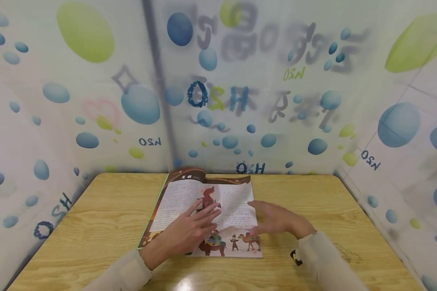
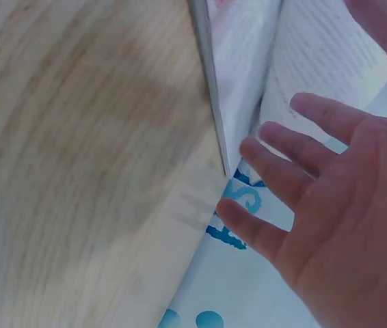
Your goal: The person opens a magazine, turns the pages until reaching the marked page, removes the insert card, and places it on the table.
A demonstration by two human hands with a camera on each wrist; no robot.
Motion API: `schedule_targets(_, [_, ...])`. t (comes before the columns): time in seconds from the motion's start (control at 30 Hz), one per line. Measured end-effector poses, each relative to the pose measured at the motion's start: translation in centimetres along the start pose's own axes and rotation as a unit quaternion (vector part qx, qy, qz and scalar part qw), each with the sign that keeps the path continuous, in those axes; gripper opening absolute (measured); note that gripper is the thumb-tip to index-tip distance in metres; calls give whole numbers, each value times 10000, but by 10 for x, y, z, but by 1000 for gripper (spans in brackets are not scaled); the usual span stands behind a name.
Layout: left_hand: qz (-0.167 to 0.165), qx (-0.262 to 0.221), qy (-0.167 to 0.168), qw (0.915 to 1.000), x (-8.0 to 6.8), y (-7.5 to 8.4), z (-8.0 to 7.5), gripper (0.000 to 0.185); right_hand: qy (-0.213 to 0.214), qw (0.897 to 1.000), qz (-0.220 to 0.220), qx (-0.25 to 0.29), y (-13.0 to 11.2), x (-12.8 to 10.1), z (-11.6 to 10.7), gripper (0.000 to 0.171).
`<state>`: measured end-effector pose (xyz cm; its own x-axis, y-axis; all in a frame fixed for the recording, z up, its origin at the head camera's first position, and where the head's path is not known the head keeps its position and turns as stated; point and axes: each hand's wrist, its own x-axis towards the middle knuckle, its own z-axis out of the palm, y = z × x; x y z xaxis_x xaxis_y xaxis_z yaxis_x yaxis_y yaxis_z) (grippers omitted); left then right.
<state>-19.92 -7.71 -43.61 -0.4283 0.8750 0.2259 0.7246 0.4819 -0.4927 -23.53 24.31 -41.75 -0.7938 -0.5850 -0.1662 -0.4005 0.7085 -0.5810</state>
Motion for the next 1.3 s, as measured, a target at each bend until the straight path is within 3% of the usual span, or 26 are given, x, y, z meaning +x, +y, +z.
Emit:
schedule_targets(0.33, [-284, -52, -469, 9985, -1, 0, -2, 30, -522, 9970, 21, -564, 0, 2, 15, 101])
schedule_targets(0.7, [-811, -150, -685, 9942, -2, 0, -3, 37, -551, 9960, -25, -706, -4, -1, 21, 105])
schedule_targets(1.0, [-1354, -586, -1133, 9825, -4, -1, -4, 48, -508, 9952, -70, -833, -2, -1, 23, 105])
schedule_targets(1.3, [-1763, -1090, -1126, 9718, -9, 0, -1, 52, -488, 9951, -147, -843, 1, -2, 24, 107])
